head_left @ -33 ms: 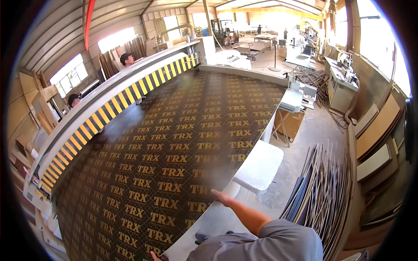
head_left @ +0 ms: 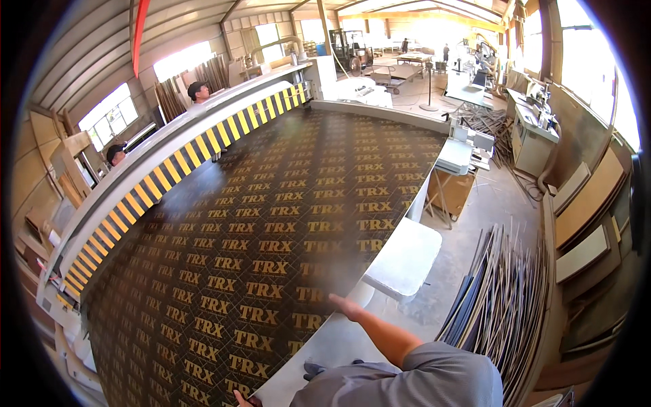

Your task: The person slides a large wood panel onto an industrial panel saw, pushes it through the cutting mechanism, and then removes the cut piece and places it onto a stack to the side.

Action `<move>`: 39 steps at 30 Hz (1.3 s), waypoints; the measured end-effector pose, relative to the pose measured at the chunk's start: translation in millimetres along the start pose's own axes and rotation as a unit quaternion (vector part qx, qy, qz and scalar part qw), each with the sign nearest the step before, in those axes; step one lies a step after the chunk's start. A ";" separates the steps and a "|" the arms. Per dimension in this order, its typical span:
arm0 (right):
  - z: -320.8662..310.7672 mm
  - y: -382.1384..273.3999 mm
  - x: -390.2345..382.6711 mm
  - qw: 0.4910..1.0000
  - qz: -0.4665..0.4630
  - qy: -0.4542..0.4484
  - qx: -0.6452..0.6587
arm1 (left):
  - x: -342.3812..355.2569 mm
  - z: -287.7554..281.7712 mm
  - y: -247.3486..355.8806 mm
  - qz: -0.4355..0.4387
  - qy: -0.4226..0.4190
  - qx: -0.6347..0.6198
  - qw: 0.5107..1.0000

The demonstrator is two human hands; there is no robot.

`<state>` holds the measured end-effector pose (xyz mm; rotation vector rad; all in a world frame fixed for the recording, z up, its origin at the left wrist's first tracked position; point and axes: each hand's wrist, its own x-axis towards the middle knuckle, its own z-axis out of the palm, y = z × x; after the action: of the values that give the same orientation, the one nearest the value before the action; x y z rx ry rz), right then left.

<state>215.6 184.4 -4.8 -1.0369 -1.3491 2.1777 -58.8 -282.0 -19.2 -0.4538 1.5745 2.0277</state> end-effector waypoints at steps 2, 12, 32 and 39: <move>13.0 1.5 -1.5 0.997 -0.035 0.059 0.031 | -6.9 -8.0 -1.8 -0.001 -0.001 -0.001 1.000; 0.3 31.3 33.3 0.999 -0.003 0.000 -0.044 | -30.2 -4.9 1.3 0.026 -0.008 -0.053 0.998; -17.8 27.7 25.8 0.987 -0.004 0.061 0.148 | -31.5 11.9 11.2 -0.026 0.011 -0.054 0.998; -2.5 15.7 6.6 0.983 -0.023 0.024 0.181 | -39.0 8.6 13.9 -0.017 0.031 -0.041 0.999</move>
<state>214.1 182.7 -21.8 -0.9014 -0.8992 2.2366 -35.3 -284.1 15.8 -0.5756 1.5125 2.0761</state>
